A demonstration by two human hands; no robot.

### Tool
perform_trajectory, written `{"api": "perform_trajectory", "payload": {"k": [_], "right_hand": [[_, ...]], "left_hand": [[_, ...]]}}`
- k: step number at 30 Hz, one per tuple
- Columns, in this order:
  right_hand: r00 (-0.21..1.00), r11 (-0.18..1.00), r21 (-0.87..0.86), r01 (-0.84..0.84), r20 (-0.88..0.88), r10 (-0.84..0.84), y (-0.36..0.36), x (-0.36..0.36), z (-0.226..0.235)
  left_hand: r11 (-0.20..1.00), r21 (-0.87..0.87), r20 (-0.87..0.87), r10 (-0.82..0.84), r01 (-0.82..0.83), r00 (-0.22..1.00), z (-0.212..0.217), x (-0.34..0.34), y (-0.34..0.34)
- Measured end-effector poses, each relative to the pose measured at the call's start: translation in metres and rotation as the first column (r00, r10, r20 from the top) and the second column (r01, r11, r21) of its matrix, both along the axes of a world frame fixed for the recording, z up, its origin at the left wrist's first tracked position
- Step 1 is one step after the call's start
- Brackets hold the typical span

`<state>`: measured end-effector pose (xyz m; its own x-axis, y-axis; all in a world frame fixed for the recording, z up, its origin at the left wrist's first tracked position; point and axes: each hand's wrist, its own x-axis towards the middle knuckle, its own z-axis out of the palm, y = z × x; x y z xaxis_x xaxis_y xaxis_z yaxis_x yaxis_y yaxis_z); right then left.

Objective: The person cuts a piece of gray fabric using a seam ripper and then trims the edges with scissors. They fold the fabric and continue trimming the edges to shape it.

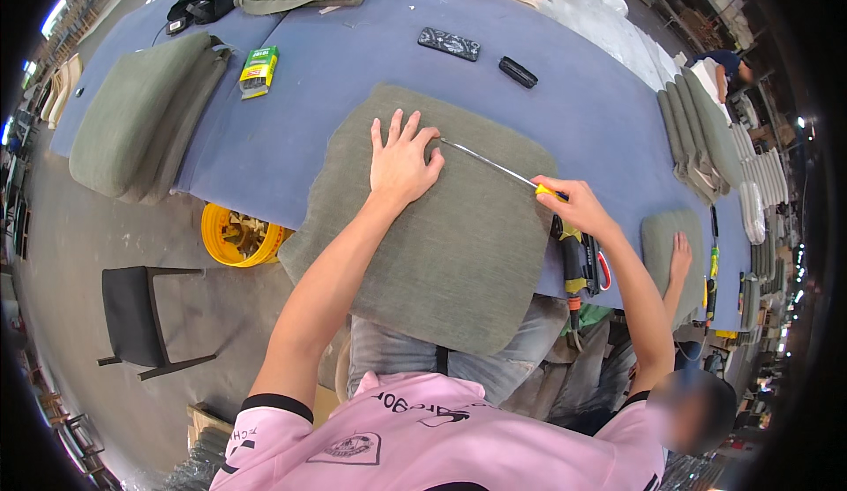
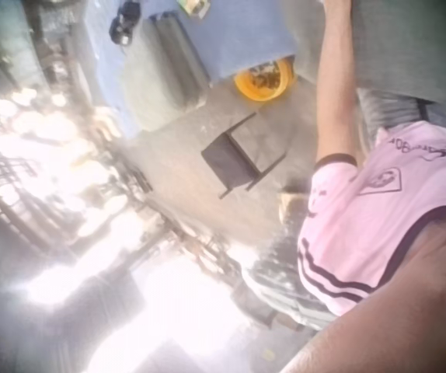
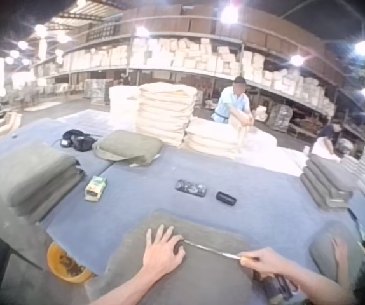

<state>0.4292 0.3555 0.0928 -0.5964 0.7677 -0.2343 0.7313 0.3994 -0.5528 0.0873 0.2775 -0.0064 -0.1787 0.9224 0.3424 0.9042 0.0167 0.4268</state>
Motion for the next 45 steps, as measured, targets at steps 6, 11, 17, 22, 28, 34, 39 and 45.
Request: {"api": "perform_trajectory", "payload": {"k": [6,11,17,22,28,34,39,45], "right_hand": [[1.000,0.856,0.517,-0.024,0.009,0.023,-0.003,0.005,-0.028],[0.990,0.865,0.484,-0.135,0.109,0.093,0.028,0.012,-0.024],[0.957,0.948,-0.318,0.021,0.280,0.073,0.017,-0.024,0.010],[0.880,0.821,0.529,-0.214,0.469,-0.073,-0.003,-0.021,-0.015],[0.995,0.689,0.724,-0.010,0.075,-0.065,-0.012,-0.005,-0.035],[1.000,0.975,0.222,-0.005,0.019,0.001,-0.058,0.009,0.008],[0.958,0.898,0.403,0.176,0.139,-0.250,-0.075,0.121,0.015],[0.830,0.435,0.794,0.424,-0.149,-0.537,-0.071,0.221,-0.071]], "left_hand": [[1.000,-0.003,0.011,0.013,-0.013,1.000,-0.001,0.001,0.001],[0.997,0.069,-0.025,-0.018,0.019,1.000,0.001,0.001,-0.001],[0.987,0.092,-0.080,-0.126,0.133,0.989,-0.003,-0.009,-0.006],[0.979,0.144,-0.031,-0.143,0.146,0.989,0.004,-0.003,-0.010],[0.955,0.233,0.028,-0.194,0.183,0.981,0.010,-0.004,-0.012],[0.917,0.254,0.047,-0.328,0.306,0.943,0.024,-0.019,-0.055],[0.948,0.273,0.075,0.147,-0.162,0.986,0.050,-0.082,-0.159],[0.860,0.070,0.243,0.477,-0.506,0.844,0.021,-0.154,-0.241]]}}
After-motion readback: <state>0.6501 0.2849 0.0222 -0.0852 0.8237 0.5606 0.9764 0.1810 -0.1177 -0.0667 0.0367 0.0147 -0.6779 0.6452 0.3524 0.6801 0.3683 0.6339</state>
